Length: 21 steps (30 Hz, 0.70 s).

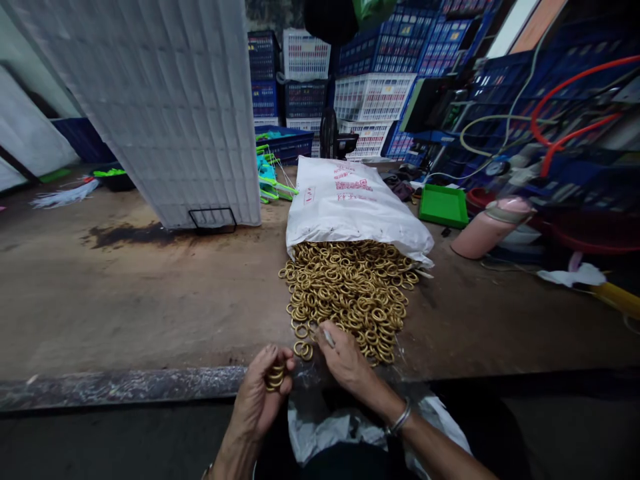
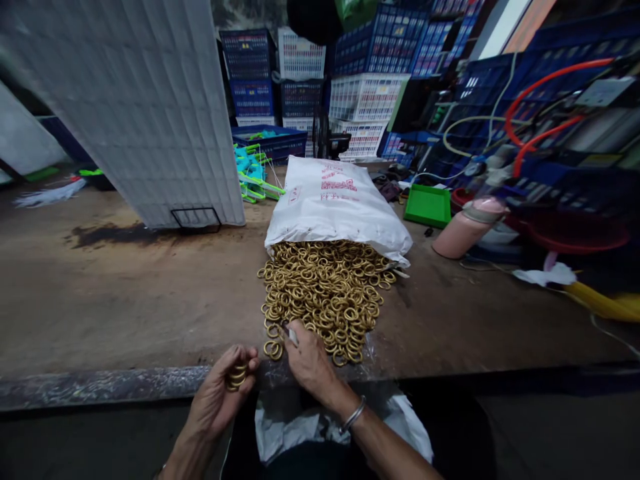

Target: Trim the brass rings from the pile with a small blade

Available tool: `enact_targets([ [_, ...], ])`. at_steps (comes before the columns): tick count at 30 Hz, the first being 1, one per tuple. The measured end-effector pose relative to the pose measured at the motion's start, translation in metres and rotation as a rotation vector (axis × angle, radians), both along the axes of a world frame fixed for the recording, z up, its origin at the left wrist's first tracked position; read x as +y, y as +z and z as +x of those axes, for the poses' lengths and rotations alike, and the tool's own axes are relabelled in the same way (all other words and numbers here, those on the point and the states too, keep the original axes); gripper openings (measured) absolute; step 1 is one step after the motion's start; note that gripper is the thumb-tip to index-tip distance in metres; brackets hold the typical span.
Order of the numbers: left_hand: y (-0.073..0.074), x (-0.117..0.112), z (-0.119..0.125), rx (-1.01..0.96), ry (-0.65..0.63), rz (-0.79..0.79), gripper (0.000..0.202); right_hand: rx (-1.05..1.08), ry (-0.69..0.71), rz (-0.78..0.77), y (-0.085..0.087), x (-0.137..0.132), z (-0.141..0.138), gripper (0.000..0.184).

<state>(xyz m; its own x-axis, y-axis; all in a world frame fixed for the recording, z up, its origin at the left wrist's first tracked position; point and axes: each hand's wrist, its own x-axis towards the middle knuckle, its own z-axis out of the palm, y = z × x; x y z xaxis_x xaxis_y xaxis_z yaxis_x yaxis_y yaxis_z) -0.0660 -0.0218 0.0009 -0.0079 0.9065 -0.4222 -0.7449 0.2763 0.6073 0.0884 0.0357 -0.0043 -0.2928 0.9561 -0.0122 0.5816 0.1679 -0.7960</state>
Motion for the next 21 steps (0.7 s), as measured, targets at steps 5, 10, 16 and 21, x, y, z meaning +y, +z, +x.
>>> enact_targets([
  [5, -0.004, 0.004, 0.013, 0.441, -0.014, 0.125, 0.015, 0.473, -0.033, -0.668, 0.017, 0.001, 0.002, 0.013],
  [10, -0.002, 0.002, 0.018, 0.911, -0.081, 0.462, 0.018, 0.668, -0.016, -0.9, 0.027, -0.005, 0.007, 0.016],
  [16, 0.008, 0.002, 0.019, 1.077, -0.15, 0.581, 0.017, 0.647, 0.033, -0.948, 0.021, -0.009, 0.011, 0.016],
  [21, 0.009, 0.002, 0.026, 1.02, -0.154, 0.416, 0.014, 0.354, -0.021, -0.319, 0.026, -0.015, 0.012, 0.02],
])
